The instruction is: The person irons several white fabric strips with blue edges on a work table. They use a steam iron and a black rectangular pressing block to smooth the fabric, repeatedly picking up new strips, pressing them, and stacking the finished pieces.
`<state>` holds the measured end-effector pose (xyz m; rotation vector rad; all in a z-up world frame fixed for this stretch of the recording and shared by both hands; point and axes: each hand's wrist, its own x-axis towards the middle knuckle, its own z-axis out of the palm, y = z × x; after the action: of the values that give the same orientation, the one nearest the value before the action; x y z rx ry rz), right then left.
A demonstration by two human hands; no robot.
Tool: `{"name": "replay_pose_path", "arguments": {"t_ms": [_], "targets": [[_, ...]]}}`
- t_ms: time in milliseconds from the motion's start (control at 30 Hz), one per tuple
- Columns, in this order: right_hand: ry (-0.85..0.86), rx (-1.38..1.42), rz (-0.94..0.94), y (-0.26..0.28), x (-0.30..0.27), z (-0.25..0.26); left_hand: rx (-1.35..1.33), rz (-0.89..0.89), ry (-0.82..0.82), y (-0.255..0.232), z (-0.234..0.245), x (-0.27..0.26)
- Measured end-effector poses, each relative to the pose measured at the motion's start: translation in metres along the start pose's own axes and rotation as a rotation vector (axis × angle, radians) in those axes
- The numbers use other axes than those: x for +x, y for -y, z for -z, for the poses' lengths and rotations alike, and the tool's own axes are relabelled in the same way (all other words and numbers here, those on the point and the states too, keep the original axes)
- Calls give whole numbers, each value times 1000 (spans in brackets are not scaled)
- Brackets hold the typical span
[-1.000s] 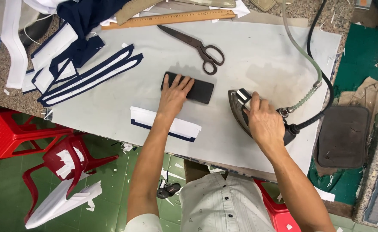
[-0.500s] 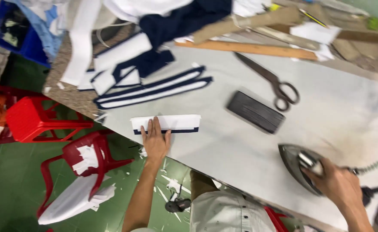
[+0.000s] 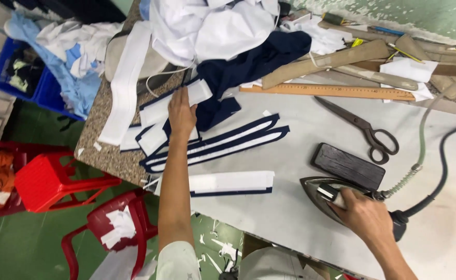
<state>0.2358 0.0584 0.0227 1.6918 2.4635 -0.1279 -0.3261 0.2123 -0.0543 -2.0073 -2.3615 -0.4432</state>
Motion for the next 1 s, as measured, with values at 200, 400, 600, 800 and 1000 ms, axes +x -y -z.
{"name": "replay_pose_path", "arguments": {"t_ms": [200, 400, 600, 800, 1000], "targets": [[-71, -9, -21, 5, 4, -9, 24, 242, 521, 18, 5, 64], [-46, 5, 9, 3, 5, -10, 130, -196, -242, 14, 46, 34], [8, -21, -12, 6, 7, -4, -1021, 183, -624, -92, 163, -44], [133, -61, -27, -1, 4, 15, -1861, 1069, -304, -220, 150, -177], [221, 21, -132, -78, -46, 30, -1942, 1020, -205, -323, 73, -284]]}}
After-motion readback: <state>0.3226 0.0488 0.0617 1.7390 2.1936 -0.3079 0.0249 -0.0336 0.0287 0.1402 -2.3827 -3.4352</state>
